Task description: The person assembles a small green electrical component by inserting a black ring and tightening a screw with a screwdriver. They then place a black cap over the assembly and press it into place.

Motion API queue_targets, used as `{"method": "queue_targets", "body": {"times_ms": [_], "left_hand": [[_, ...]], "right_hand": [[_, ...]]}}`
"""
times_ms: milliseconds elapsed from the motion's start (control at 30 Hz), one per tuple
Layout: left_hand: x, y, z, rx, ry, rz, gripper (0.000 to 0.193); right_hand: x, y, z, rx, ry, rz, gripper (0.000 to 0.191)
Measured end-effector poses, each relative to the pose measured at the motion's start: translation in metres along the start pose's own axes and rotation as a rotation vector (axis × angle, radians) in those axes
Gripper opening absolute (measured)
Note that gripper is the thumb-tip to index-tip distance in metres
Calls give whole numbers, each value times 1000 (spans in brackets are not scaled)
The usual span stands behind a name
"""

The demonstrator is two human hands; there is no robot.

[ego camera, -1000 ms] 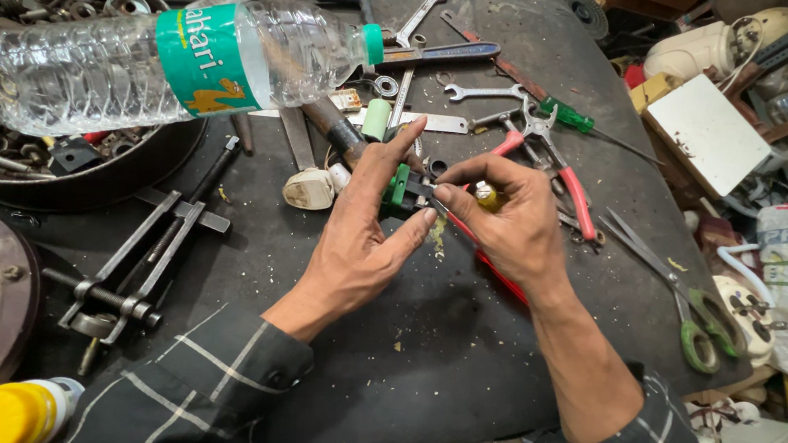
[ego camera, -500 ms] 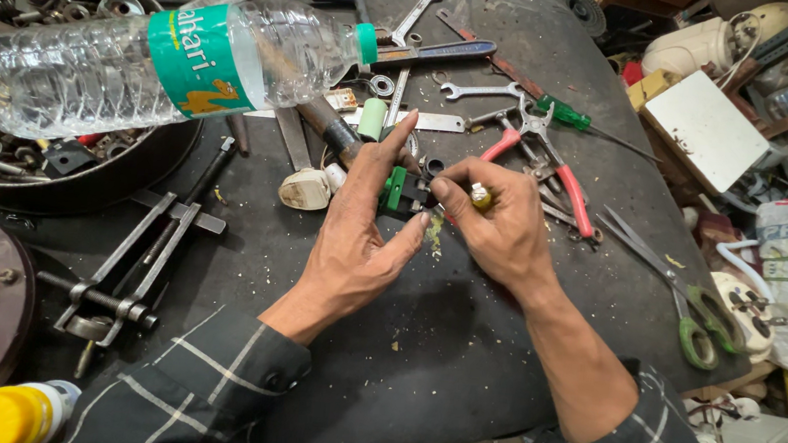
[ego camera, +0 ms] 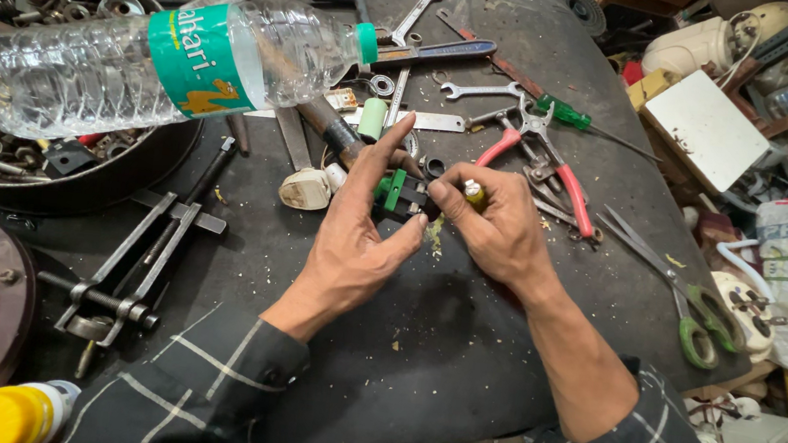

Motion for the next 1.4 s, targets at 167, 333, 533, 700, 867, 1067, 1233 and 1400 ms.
{"method": "queue_targets", "body": {"times_ms": [167, 333, 533, 700, 867, 1067, 1233, 1400], "left_hand": [[-7, 3, 30, -379, -242, -106, 73], [-11, 1, 53, -792, -408, -289, 56], [-19, -4, 67, -795, -537, -354, 48], [-23, -5, 72, -817, -557, -390, 45], [-24, -6, 74, -813, -575, -409, 44], [-24, -7, 71, -782, -575, -406, 44], [-23, -8, 70, -769, -566, -410, 43], [-22, -7, 68, -757, -553, -405, 42]], "right_hand": [[-4, -26, 12, 65, -257, -103, 43], [-13, -64, 8, 338, -288, -265, 50], [-30, -57, 34, 261, -463, -280, 23], [-37, -42, 43, 291, -483, -188, 37], [-44, -43, 48, 203, -524, -239, 41], [-45, -41, 55, 36, -565, -277, 42], [-44, -41, 56, 23, -534, -285, 41], [-43, -41, 57, -13, -532, -293, 40]]}}
Point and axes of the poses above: each hand's wrist, its own x-axis towards the middle knuckle, its own y-axis out of the palm, z = x × y, the point moved 9 cm from there along x, towards the middle knuckle, and after that the axes turned 12 degrees about y, right-handed, at the moved point
